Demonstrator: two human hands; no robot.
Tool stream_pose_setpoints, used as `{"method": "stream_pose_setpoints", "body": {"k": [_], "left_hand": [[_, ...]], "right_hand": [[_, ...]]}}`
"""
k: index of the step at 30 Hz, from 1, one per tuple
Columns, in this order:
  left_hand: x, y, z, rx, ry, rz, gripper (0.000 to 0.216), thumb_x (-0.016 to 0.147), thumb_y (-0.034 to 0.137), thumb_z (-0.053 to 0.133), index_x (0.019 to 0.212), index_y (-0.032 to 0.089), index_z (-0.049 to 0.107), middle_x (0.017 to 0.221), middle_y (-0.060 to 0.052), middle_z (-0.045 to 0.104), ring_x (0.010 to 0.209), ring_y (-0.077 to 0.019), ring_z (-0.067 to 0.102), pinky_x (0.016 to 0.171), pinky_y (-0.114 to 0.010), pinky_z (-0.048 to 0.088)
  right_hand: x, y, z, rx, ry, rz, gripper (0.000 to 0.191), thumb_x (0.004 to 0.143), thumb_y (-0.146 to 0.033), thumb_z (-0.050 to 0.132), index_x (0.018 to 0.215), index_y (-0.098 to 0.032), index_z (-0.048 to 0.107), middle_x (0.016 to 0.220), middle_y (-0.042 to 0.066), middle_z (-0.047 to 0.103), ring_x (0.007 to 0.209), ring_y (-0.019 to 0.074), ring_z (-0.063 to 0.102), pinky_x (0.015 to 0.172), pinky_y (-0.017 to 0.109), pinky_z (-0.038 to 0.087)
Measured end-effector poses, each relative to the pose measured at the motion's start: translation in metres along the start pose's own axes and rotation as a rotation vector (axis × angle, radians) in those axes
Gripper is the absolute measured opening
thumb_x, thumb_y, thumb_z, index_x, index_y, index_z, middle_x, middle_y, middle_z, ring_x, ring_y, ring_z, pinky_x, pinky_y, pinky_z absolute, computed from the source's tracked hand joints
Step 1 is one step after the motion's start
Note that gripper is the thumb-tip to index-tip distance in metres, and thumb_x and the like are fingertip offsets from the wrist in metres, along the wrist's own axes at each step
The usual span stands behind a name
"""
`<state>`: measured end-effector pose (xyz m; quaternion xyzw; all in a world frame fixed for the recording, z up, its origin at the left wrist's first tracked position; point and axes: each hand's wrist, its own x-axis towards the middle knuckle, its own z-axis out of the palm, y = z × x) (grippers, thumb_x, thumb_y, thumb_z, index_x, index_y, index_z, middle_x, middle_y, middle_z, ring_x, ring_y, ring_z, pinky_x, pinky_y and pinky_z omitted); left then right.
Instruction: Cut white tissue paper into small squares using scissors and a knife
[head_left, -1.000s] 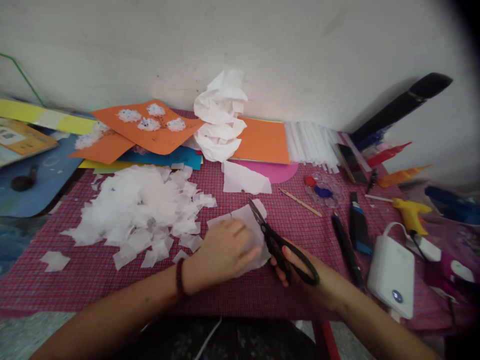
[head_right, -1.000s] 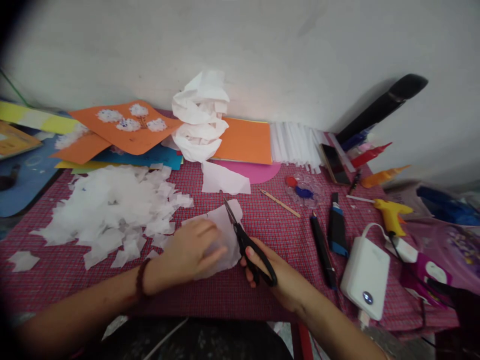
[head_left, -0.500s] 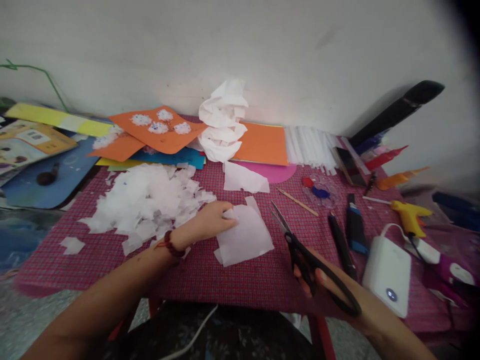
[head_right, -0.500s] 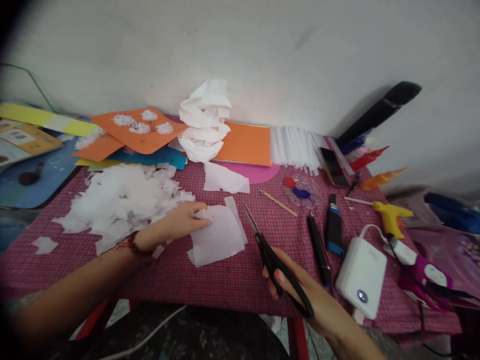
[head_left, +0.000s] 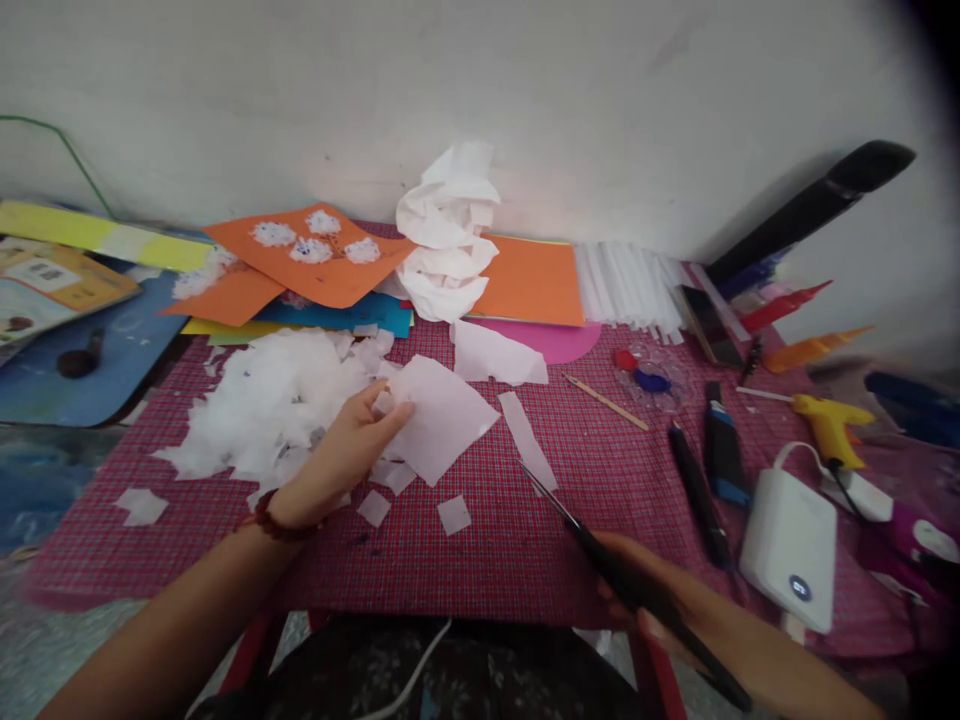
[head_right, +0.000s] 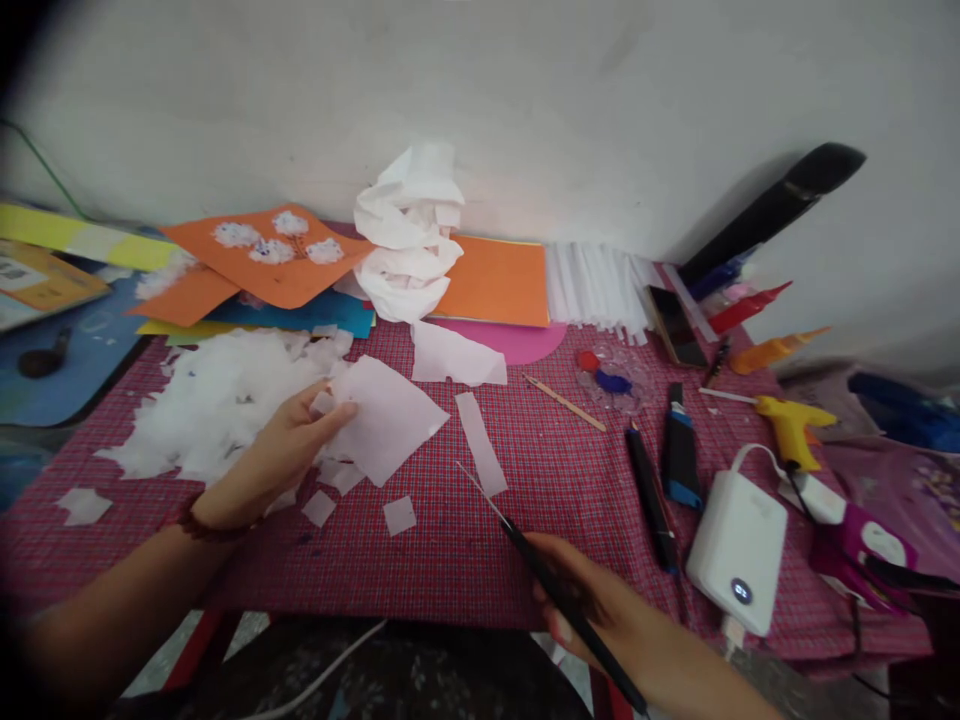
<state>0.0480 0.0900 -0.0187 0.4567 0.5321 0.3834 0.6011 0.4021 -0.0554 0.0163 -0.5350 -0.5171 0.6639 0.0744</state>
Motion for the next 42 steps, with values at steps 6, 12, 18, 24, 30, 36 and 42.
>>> {"method": "stream_pose_setpoints", "body": {"k": [6, 12, 18, 24, 30, 36, 42], "left_hand": [[-0.004, 0.006, 0.001, -0.384, -0.053, -0.119, 0.038, 0.074, 0.033, 0.08, 0.106, 0.016, 0.069, 0.095, -0.007, 0.077, 0.081, -0.0215, 0.073, 0.07, -0.029, 0.059], [-0.007, 0.006, -0.004, -0.633, -0.142, -0.208, 0.031, 0.076, 0.029, 0.078, 0.103, 0.015, 0.072, 0.092, -0.01, 0.079, 0.093, -0.0274, 0.075, 0.08, -0.035, 0.061], [-0.009, 0.003, -0.002, -0.572, -0.129, -0.191, 0.04, 0.068, 0.025, 0.086, 0.103, 0.012, 0.072, 0.094, -0.011, 0.079, 0.08, -0.0241, 0.075, 0.075, -0.033, 0.061], [-0.014, -0.003, 0.003, -0.515, -0.055, -0.096, 0.046, 0.064, 0.021, 0.089, 0.106, 0.016, 0.069, 0.088, -0.005, 0.078, 0.072, -0.0189, 0.074, 0.068, -0.028, 0.06], [-0.018, -0.006, 0.007, -0.474, -0.048, -0.099, 0.05, 0.063, 0.021, 0.089, 0.107, 0.017, 0.068, 0.088, -0.004, 0.078, 0.069, -0.0175, 0.072, 0.064, -0.026, 0.059], [-0.017, -0.007, 0.006, -0.51, -0.016, -0.13, 0.053, 0.065, 0.02, 0.086, 0.114, 0.016, 0.068, 0.098, -0.007, 0.078, 0.079, -0.0209, 0.075, 0.072, -0.029, 0.061], [-0.014, -0.009, 0.007, -0.542, -0.016, -0.17, 0.043, 0.068, 0.017, 0.083, 0.109, 0.015, 0.069, 0.094, -0.006, 0.079, 0.071, -0.0177, 0.073, 0.065, -0.026, 0.06]], "right_hand": [[0.026, -0.02, -0.006, 0.002, -0.093, -0.064, 0.091, 0.086, -0.074, 0.056, 0.157, -0.02, 0.037, 0.138, 0.021, 0.059, 0.124, 0.0356, 0.059, 0.109, 0.054, 0.044], [0.037, -0.024, -0.007, 0.115, -0.152, -0.211, 0.09, 0.084, -0.075, 0.058, 0.156, -0.025, 0.038, 0.137, 0.019, 0.06, 0.129, 0.0351, 0.056, 0.111, 0.052, 0.038], [0.048, -0.015, -0.001, 0.222, -0.105, -0.316, 0.075, 0.087, -0.069, 0.06, 0.148, -0.028, 0.047, 0.118, 0.012, 0.065, 0.11, 0.0277, 0.062, 0.099, 0.044, 0.044], [0.049, -0.024, 0.005, 0.247, -0.083, -0.259, 0.074, 0.083, -0.07, 0.065, 0.139, -0.023, 0.054, 0.106, 0.009, 0.061, 0.086, 0.0195, 0.057, 0.081, 0.035, 0.047], [0.053, -0.03, 0.009, 0.196, -0.065, -0.219, 0.081, 0.081, -0.071, 0.067, 0.142, -0.02, 0.051, 0.102, 0.008, 0.057, 0.083, 0.0191, 0.053, 0.079, 0.035, 0.047], [0.054, -0.028, 0.01, 0.203, -0.085, -0.217, 0.079, 0.081, -0.07, 0.067, 0.141, -0.021, 0.052, 0.101, 0.007, 0.056, 0.083, 0.0187, 0.052, 0.082, 0.036, 0.047], [0.052, -0.022, 0.01, 0.22, -0.098, -0.235, 0.075, 0.081, -0.065, 0.071, 0.141, -0.022, 0.054, 0.105, 0.007, 0.057, 0.088, 0.0193, 0.054, 0.086, 0.036, 0.047]]}}
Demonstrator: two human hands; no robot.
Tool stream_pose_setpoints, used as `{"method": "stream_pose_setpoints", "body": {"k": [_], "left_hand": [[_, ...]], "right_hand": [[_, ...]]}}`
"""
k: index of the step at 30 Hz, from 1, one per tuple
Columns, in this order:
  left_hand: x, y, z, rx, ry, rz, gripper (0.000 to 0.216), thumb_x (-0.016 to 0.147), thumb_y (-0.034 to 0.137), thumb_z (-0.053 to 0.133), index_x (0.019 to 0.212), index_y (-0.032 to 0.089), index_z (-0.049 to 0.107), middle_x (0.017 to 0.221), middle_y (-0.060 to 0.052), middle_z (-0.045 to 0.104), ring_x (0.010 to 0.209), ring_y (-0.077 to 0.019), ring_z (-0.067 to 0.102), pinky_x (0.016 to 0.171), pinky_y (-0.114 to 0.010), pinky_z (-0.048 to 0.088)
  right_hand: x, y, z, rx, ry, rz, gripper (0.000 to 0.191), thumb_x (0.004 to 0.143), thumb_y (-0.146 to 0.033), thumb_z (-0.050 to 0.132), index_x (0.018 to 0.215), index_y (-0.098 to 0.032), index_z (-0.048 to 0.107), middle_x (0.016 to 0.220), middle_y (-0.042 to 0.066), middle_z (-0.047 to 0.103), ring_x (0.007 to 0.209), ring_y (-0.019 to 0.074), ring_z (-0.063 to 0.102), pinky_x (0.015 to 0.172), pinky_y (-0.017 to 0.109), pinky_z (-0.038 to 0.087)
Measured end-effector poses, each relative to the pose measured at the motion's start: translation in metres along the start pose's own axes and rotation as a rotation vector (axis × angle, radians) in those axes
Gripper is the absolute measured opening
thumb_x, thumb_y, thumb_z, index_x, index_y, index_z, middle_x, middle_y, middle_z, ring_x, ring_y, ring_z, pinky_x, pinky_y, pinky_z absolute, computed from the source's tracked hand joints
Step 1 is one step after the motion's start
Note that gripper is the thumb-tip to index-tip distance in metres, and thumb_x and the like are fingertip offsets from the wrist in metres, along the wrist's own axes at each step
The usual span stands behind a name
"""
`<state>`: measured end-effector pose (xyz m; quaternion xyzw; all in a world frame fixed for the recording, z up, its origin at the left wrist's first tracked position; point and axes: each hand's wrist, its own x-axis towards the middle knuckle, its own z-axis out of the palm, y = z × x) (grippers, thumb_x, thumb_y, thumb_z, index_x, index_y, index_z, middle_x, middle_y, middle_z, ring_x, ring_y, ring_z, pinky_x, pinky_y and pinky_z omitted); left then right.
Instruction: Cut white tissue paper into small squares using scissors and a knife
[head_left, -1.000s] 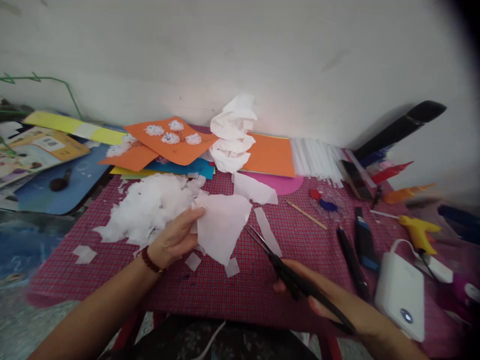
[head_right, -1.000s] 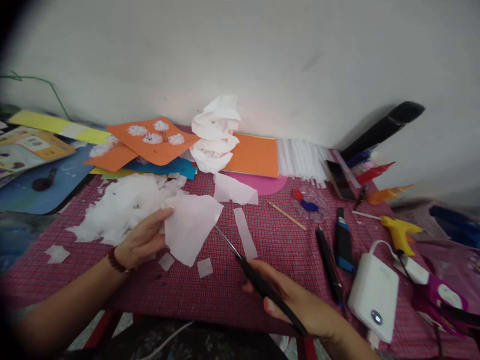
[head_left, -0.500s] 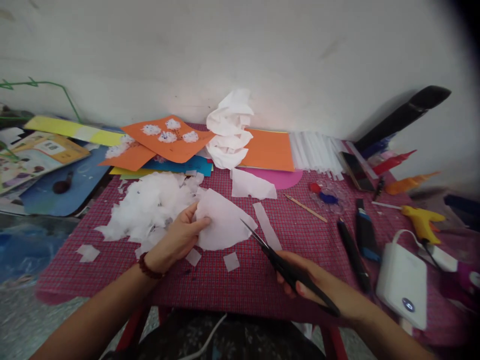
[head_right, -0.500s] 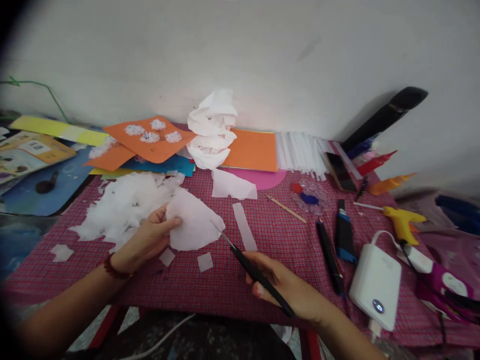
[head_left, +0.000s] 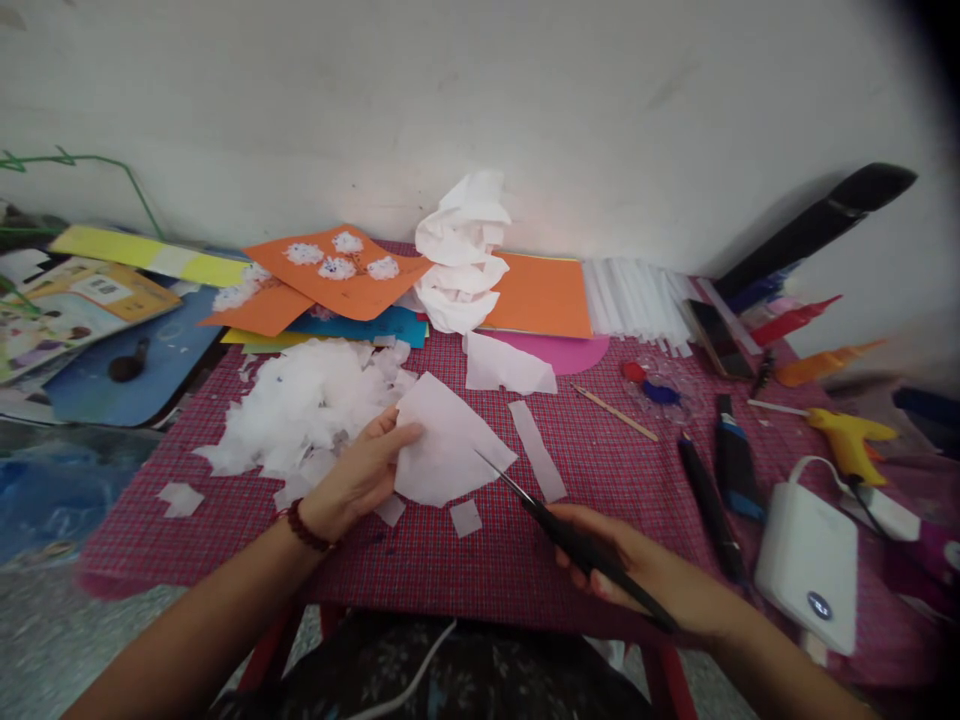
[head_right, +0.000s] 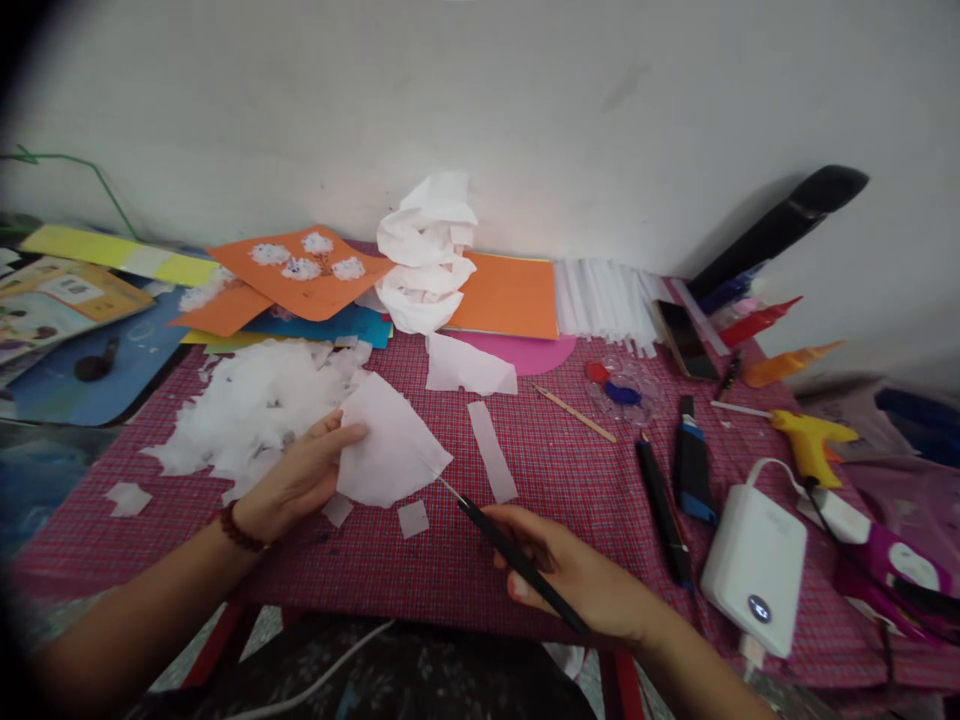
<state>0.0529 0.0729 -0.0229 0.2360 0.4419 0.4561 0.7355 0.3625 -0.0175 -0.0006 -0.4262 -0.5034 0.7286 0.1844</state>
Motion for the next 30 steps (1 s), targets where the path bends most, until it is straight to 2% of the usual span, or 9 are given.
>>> {"method": "stream_pose_setpoints", "body": {"k": [7, 13, 17, 22, 25, 27, 29, 30], "left_hand": [[0.001, -0.003, 0.002, -0.004, 0.006, -0.018, 0.036, 0.069, 0.016, 0.083, 0.103, 0.015, 0.07, 0.091, -0.005, 0.078, 0.068, -0.0151, 0.071, 0.064, -0.024, 0.058], [-0.001, -0.004, 0.004, -0.022, 0.001, -0.029, 0.037, 0.069, 0.017, 0.083, 0.103, 0.016, 0.071, 0.093, -0.005, 0.078, 0.07, -0.0151, 0.071, 0.066, -0.024, 0.058], [0.0, -0.005, 0.004, -0.019, -0.006, -0.031, 0.04, 0.067, 0.018, 0.086, 0.105, 0.015, 0.07, 0.091, -0.006, 0.078, 0.069, -0.0155, 0.071, 0.066, -0.026, 0.058], [0.0, -0.007, 0.005, 0.004, 0.027, -0.001, 0.047, 0.062, 0.017, 0.089, 0.104, 0.015, 0.067, 0.085, -0.003, 0.076, 0.066, -0.0132, 0.068, 0.064, -0.023, 0.057], [-0.001, -0.007, 0.007, 0.033, 0.033, 0.043, 0.047, 0.062, 0.018, 0.089, 0.103, 0.016, 0.065, 0.083, 0.0, 0.075, 0.065, -0.0118, 0.067, 0.061, -0.022, 0.056], [-0.001, -0.007, 0.008, 0.062, 0.027, 0.06, 0.048, 0.063, 0.021, 0.089, 0.104, 0.016, 0.064, 0.082, 0.001, 0.074, 0.065, -0.0121, 0.067, 0.061, -0.022, 0.056], [-0.001, -0.007, 0.008, 0.091, 0.019, 0.057, 0.048, 0.064, 0.023, 0.088, 0.104, 0.016, 0.064, 0.081, 0.001, 0.074, 0.064, -0.0121, 0.066, 0.059, -0.022, 0.056], [-0.001, -0.008, 0.008, 0.102, 0.011, 0.051, 0.048, 0.064, 0.024, 0.088, 0.104, 0.016, 0.063, 0.081, 0.001, 0.074, 0.063, -0.012, 0.066, 0.058, -0.022, 0.056]], "right_hand": [[0.006, -0.002, 0.003, 0.021, 0.029, 0.023, 0.079, 0.079, -0.067, 0.072, 0.141, -0.022, 0.055, 0.104, 0.008, 0.059, 0.089, 0.0213, 0.057, 0.086, 0.039, 0.049], [0.008, -0.007, 0.005, 0.045, 0.036, 0.041, 0.082, 0.075, -0.069, 0.073, 0.14, -0.021, 0.056, 0.096, 0.005, 0.058, 0.081, 0.0185, 0.053, 0.079, 0.034, 0.047], [0.01, -0.006, 0.006, 0.035, 0.052, 0.062, 0.081, 0.075, -0.069, 0.073, 0.139, -0.021, 0.057, 0.091, 0.003, 0.055, 0.076, 0.0157, 0.047, 0.068, 0.028, 0.041], [0.01, 0.004, 0.005, 0.044, 0.084, 0.105, 0.08, 0.076, -0.069, 0.072, 0.138, -0.021, 0.056, 0.083, 0.0, 0.05, 0.065, 0.0118, 0.038, 0.055, 0.024, 0.028], [0.008, 0.006, 0.004, 0.042, 0.089, 0.147, 0.08, 0.077, -0.068, 0.072, 0.139, -0.022, 0.054, 0.081, -0.001, 0.049, 0.06, 0.0098, 0.036, 0.051, 0.023, 0.027], [0.006, 0.004, 0.004, 0.015, 0.085, 0.129, 0.079, 0.078, -0.068, 0.071, 0.138, -0.021, 0.053, 0.087, 0.001, 0.053, 0.067, 0.0127, 0.045, 0.058, 0.025, 0.038], [0.005, 0.0, 0.004, -0.018, 0.075, 0.091, 0.077, 0.08, -0.066, 0.071, 0.138, -0.02, 0.051, 0.099, 0.006, 0.056, 0.086, 0.0189, 0.054, 0.077, 0.032, 0.047], [0.005, -0.001, 0.003, -0.029, 0.068, 0.075, 0.076, 0.081, -0.065, 0.07, 0.139, -0.02, 0.049, 0.104, 0.008, 0.057, 0.094, 0.0215, 0.056, 0.086, 0.036, 0.047]]}}
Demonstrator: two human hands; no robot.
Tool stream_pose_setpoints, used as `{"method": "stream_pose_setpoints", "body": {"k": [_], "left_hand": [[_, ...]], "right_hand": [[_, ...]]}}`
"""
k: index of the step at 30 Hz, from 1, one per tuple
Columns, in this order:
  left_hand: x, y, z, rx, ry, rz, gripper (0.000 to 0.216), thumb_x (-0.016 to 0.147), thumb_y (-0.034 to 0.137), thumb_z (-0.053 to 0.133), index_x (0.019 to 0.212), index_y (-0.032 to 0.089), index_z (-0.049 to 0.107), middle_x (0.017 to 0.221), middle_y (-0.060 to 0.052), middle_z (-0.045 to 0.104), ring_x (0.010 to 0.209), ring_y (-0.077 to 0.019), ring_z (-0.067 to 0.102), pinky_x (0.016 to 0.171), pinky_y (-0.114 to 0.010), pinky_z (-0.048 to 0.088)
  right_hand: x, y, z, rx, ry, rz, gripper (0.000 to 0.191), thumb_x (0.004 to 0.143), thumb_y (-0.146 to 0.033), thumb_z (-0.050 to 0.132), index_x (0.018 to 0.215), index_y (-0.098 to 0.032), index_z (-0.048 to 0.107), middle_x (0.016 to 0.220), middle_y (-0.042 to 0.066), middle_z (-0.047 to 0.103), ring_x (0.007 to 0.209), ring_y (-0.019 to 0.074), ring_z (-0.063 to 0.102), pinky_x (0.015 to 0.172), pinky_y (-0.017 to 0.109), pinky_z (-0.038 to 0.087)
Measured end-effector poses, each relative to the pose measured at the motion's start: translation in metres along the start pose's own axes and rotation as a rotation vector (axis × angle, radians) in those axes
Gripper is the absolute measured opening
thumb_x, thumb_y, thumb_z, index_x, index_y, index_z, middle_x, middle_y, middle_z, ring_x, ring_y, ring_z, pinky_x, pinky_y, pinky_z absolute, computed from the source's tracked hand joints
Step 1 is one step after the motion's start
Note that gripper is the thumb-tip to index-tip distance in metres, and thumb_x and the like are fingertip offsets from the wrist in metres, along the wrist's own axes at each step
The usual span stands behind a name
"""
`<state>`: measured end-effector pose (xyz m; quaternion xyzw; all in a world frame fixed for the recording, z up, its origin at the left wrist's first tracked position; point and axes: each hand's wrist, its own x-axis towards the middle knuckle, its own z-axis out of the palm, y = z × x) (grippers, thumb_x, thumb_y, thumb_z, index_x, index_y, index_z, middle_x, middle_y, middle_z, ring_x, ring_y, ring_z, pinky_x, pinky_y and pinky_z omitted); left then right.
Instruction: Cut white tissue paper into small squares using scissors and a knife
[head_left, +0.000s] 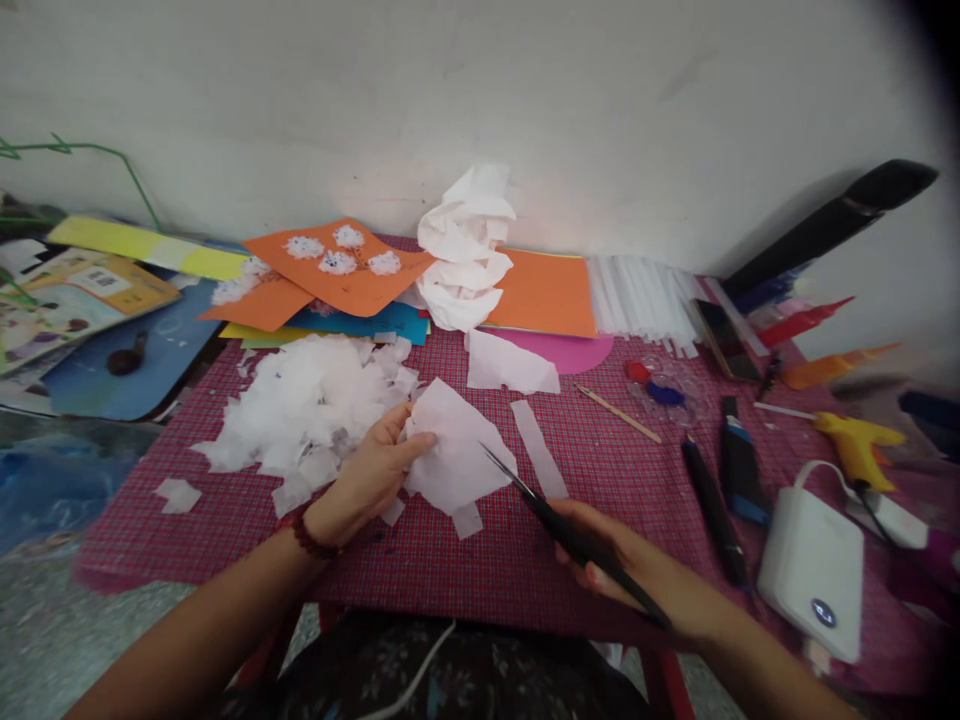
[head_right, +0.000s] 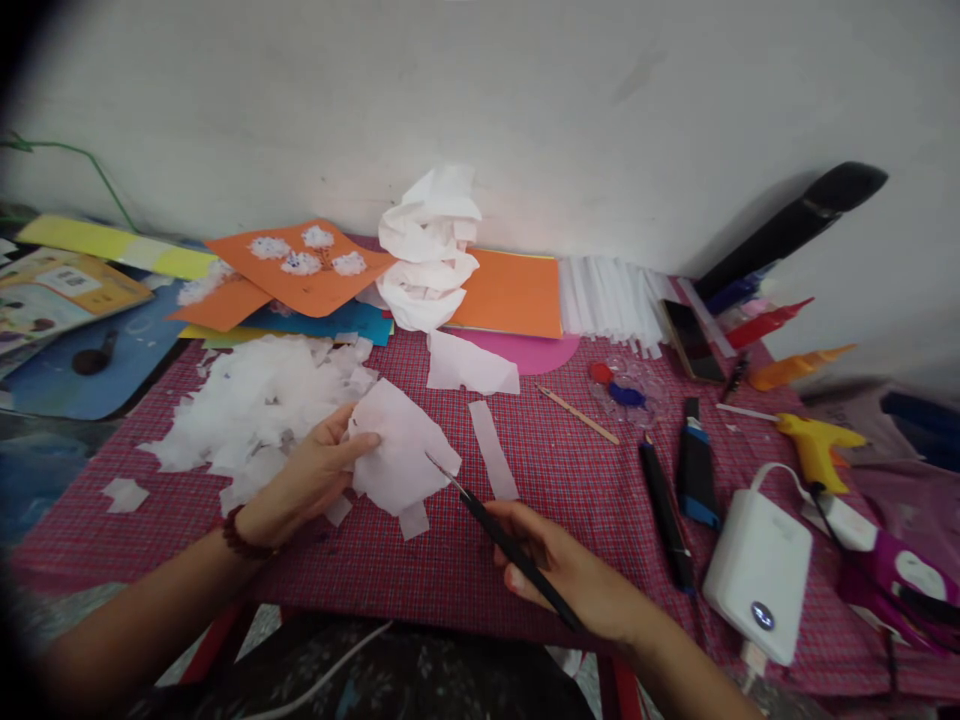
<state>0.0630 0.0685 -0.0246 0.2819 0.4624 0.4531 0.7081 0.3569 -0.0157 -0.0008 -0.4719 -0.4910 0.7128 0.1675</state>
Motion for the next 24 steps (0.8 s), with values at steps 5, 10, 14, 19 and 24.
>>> {"method": "stream_pose_setpoints", "body": {"k": [5, 10, 14, 19, 24], "left_hand": [[-0.001, -0.007, -0.001, 0.026, -0.039, -0.016, 0.053, 0.064, 0.028, 0.089, 0.109, 0.016, 0.063, 0.08, 0.0, 0.074, 0.061, -0.0114, 0.066, 0.055, -0.02, 0.054], [-0.005, -0.013, 0.003, 0.041, -0.046, -0.019, 0.047, 0.066, 0.029, 0.088, 0.105, 0.016, 0.064, 0.08, -0.001, 0.075, 0.06, -0.0111, 0.065, 0.056, -0.02, 0.054], [-0.007, -0.015, 0.005, 0.012, -0.059, 0.012, 0.044, 0.068, 0.026, 0.086, 0.106, 0.016, 0.066, 0.084, -0.001, 0.075, 0.064, -0.0105, 0.066, 0.059, -0.019, 0.053], [-0.007, -0.017, 0.004, -0.005, -0.086, 0.024, 0.045, 0.071, 0.025, 0.084, 0.111, 0.016, 0.067, 0.085, -0.001, 0.075, 0.065, -0.0098, 0.066, 0.062, -0.019, 0.054], [-0.006, -0.017, 0.003, -0.018, -0.079, 0.008, 0.046, 0.069, 0.025, 0.086, 0.11, 0.016, 0.068, 0.083, -0.001, 0.075, 0.063, -0.0103, 0.066, 0.06, -0.02, 0.054]], "right_hand": [[0.004, -0.003, 0.0, -0.018, -0.048, -0.023, 0.075, 0.084, -0.064, 0.067, 0.14, -0.019, 0.046, 0.117, 0.012, 0.056, 0.104, 0.0252, 0.056, 0.098, 0.043, 0.044], [0.009, -0.004, 0.004, -0.009, -0.055, -0.057, 0.076, 0.083, -0.065, 0.068, 0.14, -0.02, 0.048, 0.115, 0.011, 0.058, 0.099, 0.0233, 0.056, 0.092, 0.039, 0.046], [0.012, -0.005, 0.008, 0.0, -0.048, -0.087, 0.077, 0.083, -0.066, 0.068, 0.141, -0.019, 0.049, 0.108, 0.009, 0.058, 0.091, 0.0201, 0.054, 0.085, 0.034, 0.045], [0.015, -0.001, 0.01, 0.042, -0.012, -0.07, 0.078, 0.078, -0.066, 0.073, 0.136, -0.019, 0.053, 0.094, 0.004, 0.056, 0.079, 0.0164, 0.048, 0.071, 0.029, 0.042], [0.017, 0.002, 0.013, 0.094, 0.026, -0.055, 0.07, 0.076, -0.059, 0.078, 0.131, -0.02, 0.058, 0.089, 0.002, 0.055, 0.074, 0.0145, 0.048, 0.067, 0.027, 0.041]]}}
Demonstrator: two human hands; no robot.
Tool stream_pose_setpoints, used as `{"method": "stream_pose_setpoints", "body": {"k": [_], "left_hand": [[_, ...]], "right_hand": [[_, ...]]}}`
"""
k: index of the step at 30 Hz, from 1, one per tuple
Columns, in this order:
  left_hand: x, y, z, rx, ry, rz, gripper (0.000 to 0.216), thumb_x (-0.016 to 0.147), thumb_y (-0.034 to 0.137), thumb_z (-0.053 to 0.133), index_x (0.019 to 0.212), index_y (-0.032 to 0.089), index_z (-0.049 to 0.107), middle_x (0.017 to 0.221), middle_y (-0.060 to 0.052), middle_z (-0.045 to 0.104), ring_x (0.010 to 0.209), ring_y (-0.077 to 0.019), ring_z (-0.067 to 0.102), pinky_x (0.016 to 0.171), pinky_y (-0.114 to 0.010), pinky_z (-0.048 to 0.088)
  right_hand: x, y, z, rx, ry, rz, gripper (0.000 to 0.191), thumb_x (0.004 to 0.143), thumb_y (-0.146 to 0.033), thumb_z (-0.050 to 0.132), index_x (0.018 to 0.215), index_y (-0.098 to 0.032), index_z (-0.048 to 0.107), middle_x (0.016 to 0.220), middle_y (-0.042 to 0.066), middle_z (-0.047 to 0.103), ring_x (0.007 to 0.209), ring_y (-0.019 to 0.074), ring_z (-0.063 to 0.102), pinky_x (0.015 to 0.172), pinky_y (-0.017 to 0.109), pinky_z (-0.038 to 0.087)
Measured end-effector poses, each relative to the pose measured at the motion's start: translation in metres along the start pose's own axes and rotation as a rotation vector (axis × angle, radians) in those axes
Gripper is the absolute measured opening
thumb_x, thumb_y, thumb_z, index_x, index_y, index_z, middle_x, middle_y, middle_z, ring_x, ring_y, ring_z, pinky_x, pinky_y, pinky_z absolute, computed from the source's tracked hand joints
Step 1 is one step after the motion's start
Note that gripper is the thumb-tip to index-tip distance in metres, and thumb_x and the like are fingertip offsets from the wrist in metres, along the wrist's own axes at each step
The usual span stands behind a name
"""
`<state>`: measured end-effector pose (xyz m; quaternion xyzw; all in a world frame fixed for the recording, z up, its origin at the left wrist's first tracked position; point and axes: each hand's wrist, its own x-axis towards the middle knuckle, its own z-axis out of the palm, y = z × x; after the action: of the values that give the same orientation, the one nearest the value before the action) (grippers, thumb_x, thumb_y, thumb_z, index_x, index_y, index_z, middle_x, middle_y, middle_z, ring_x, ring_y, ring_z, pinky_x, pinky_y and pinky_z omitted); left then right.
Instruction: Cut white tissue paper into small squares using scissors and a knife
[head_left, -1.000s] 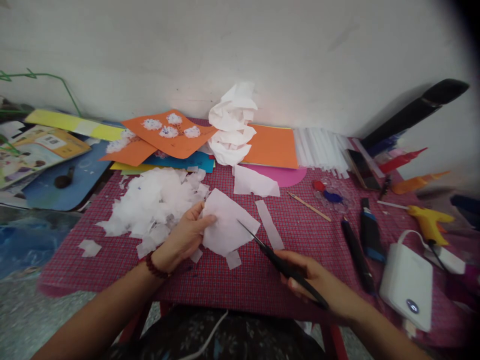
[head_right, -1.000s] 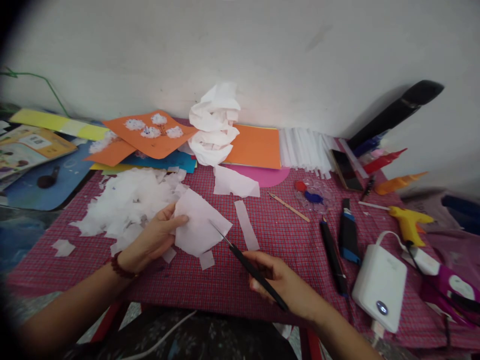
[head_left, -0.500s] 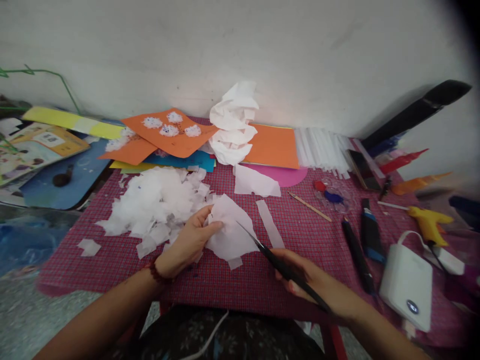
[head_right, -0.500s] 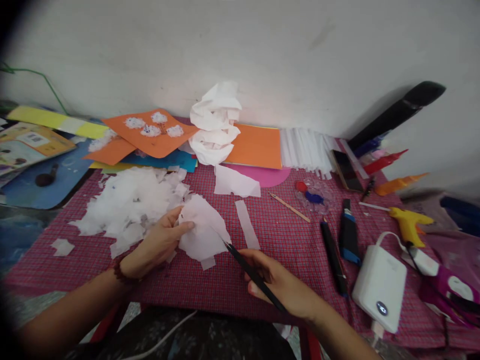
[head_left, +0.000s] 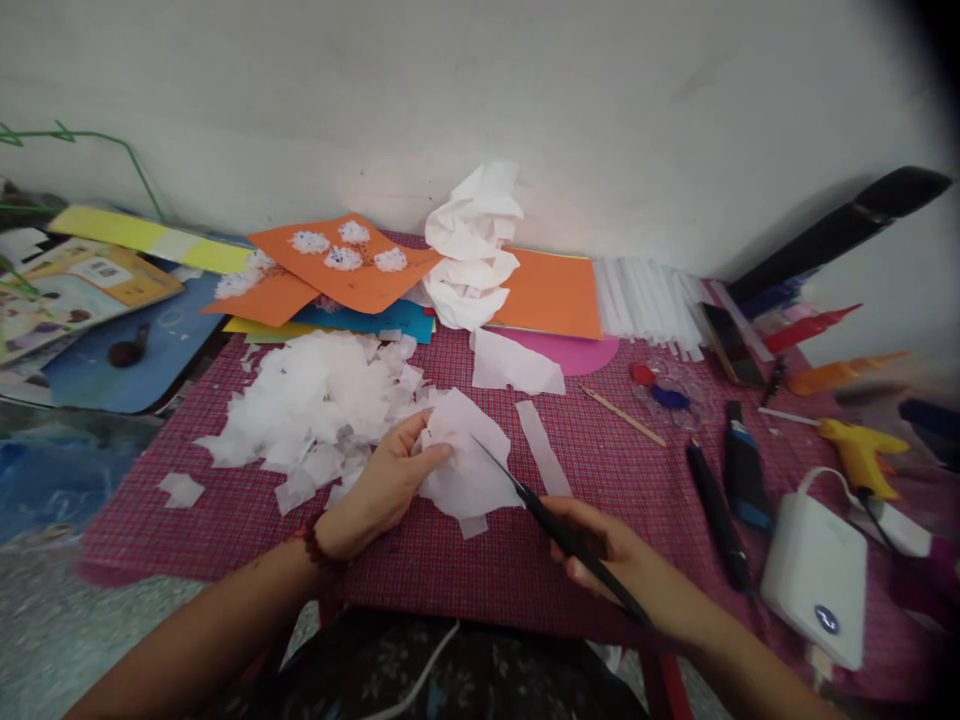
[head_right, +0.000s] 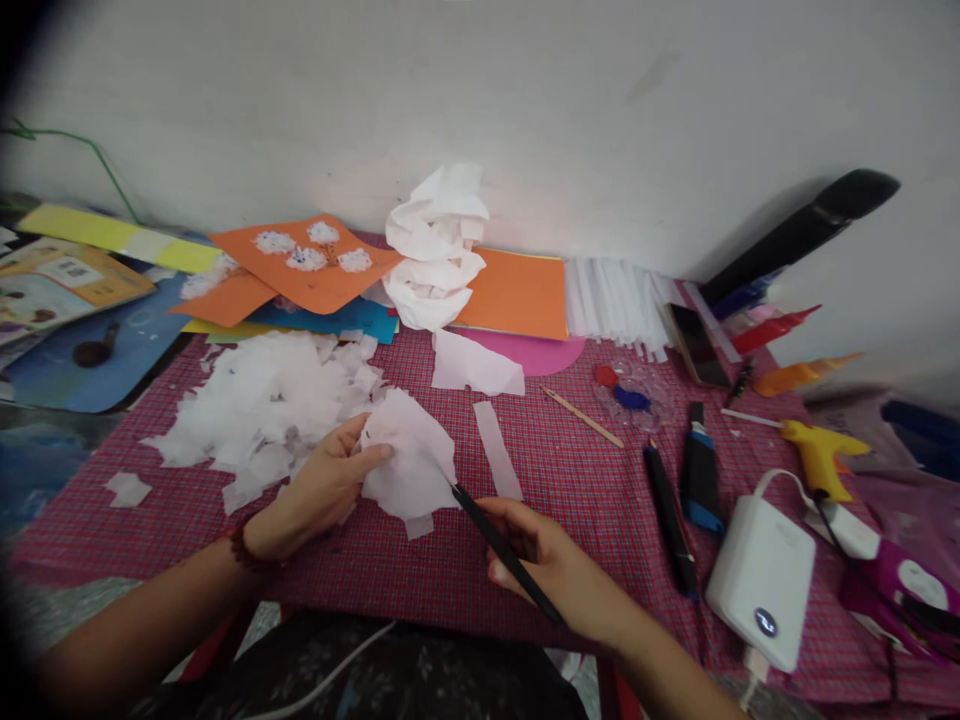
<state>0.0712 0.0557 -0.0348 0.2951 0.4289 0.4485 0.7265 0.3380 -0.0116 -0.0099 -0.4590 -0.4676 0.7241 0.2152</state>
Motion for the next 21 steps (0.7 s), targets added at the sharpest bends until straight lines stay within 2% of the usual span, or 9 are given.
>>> {"method": "stream_pose_setpoints", "body": {"k": [6, 11, 15, 21], "left_hand": [[0.0, 0.005, 0.003, -0.081, 0.013, -0.033, 0.046, 0.061, 0.027, 0.091, 0.101, 0.015, 0.071, 0.079, -0.002, 0.075, 0.062, -0.0117, 0.066, 0.061, -0.022, 0.055], [0.001, 0.004, 0.0, -0.084, 0.004, -0.104, 0.036, 0.059, 0.03, 0.093, 0.084, 0.013, 0.073, 0.071, -0.003, 0.073, 0.059, -0.0121, 0.065, 0.059, -0.022, 0.054], [0.001, -0.002, -0.004, -0.067, -0.061, -0.122, 0.029, 0.066, 0.031, 0.089, 0.084, 0.014, 0.074, 0.071, -0.003, 0.074, 0.059, -0.0123, 0.066, 0.059, -0.021, 0.053], [-0.001, -0.005, -0.001, -0.024, -0.097, -0.141, 0.034, 0.066, 0.034, 0.088, 0.091, 0.014, 0.075, 0.076, -0.004, 0.076, 0.062, -0.0132, 0.067, 0.062, -0.023, 0.054]], "right_hand": [[-0.001, 0.0, 0.002, -0.042, 0.031, 0.004, 0.065, 0.078, -0.056, 0.076, 0.13, -0.02, 0.059, 0.084, 0.001, 0.054, 0.075, 0.0167, 0.052, 0.073, 0.031, 0.047], [-0.004, -0.004, -0.001, -0.104, -0.035, 0.009, 0.07, 0.083, -0.06, 0.07, 0.137, -0.02, 0.052, 0.11, 0.01, 0.06, 0.099, 0.0236, 0.059, 0.089, 0.037, 0.048], [-0.002, -0.005, 0.001, -0.072, -0.062, -0.012, 0.069, 0.082, -0.055, 0.073, 0.138, -0.022, 0.052, 0.124, 0.013, 0.059, 0.113, 0.0268, 0.058, 0.101, 0.04, 0.044], [0.005, -0.005, 0.006, -0.063, -0.045, -0.013, 0.07, 0.08, -0.055, 0.075, 0.138, -0.021, 0.053, 0.12, 0.012, 0.062, 0.104, 0.0241, 0.06, 0.093, 0.036, 0.048]]}}
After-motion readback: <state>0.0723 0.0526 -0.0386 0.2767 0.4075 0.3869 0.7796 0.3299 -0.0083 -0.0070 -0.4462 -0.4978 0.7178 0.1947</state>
